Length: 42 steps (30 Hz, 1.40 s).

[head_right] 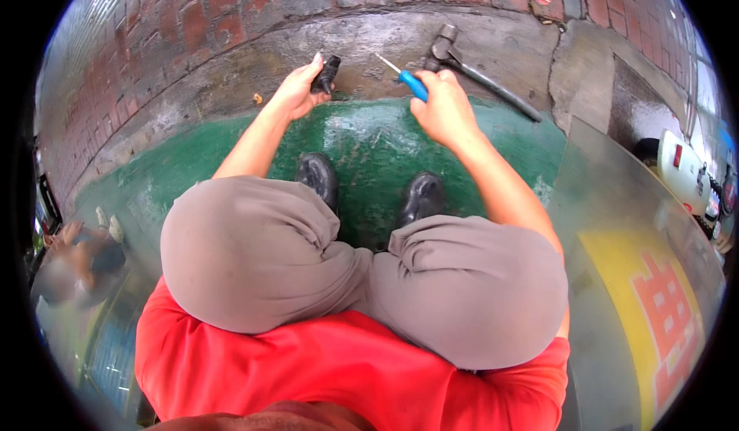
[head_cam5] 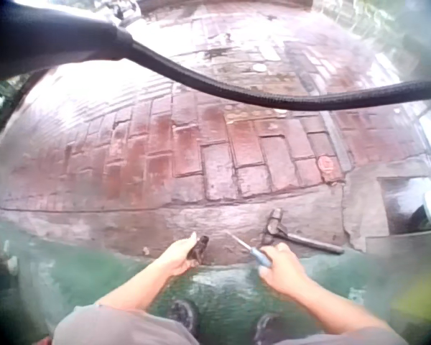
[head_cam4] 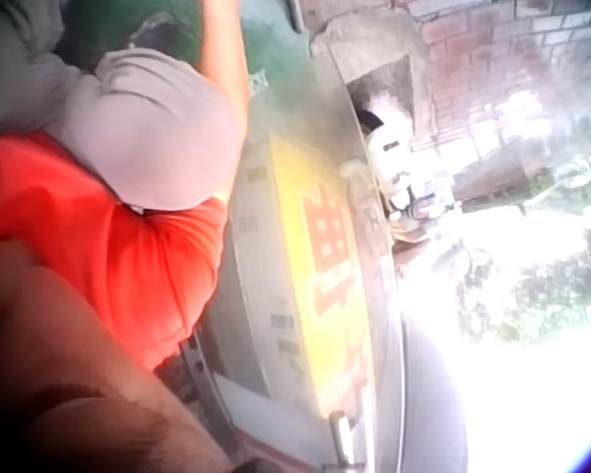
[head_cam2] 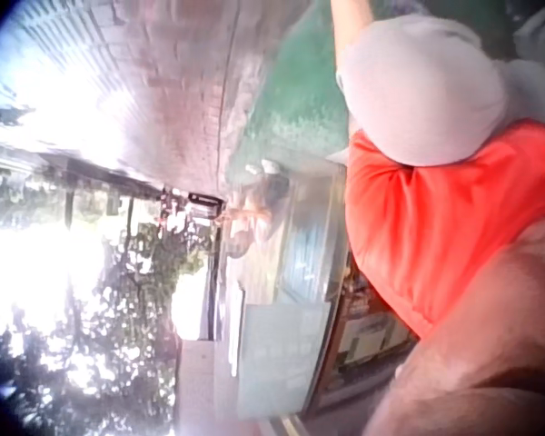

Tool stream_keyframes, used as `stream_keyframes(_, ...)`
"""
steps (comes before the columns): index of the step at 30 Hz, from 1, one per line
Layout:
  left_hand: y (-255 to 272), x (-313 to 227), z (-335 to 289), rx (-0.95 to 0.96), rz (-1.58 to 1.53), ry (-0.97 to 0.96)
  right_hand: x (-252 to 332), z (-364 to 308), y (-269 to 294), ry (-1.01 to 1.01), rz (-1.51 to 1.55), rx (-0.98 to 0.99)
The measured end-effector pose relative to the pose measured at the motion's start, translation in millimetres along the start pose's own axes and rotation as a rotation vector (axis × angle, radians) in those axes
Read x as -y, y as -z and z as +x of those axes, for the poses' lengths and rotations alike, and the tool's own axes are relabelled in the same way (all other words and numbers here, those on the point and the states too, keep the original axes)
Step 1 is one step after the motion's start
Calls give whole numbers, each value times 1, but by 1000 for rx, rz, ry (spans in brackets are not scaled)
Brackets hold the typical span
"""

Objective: The person uses a screwdriver to pry and adjust a black mechanical part and uses a hammer to tap it while squatting on a green curb.

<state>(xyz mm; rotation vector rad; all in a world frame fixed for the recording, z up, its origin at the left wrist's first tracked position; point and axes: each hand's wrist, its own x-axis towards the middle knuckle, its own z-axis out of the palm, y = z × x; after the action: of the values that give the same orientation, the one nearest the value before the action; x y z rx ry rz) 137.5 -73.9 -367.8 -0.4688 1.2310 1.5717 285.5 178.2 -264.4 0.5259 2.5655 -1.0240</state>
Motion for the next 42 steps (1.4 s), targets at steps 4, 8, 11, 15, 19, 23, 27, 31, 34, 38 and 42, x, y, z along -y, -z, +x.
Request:
stream_keyframes(4,-13,-4,52,-291,457,-16,6,5,10,3,10,-147)
stream_keyframes(8,-26,-8,68,-440,781,-80,2,6,12,128,7,-263)
stream_keyframes(11,-13,-1,70,-466,751,-101,5,9,11,277,90,-292)
stream_keyframes(15,-16,-13,43,-628,1059,-247,14,16,8,245,236,-238)
stream_keyframes(19,-20,-25,5,-538,1290,-720,25,29,8,287,200,-252)
stream_keyframes(23,-85,-21,-54,-38,1178,-923,38,34,-1,381,154,-199)
stream_keyframes(27,-103,-5,-58,31,1082,-747,36,23,-16,344,188,-92)
stream_keyframes(31,-77,-7,-50,9,874,-615,-8,30,4,136,260,-114)
stream_keyframes(34,-51,-33,-41,-5,408,-618,-105,40,3,3,-310,-360)
stream_keyframes(38,-52,-62,-39,-168,296,-650,-136,36,5,-97,-597,-83)
stream_keyframes(42,-49,-59,-23,-298,614,-820,-140,44,-3,-72,-651,13)
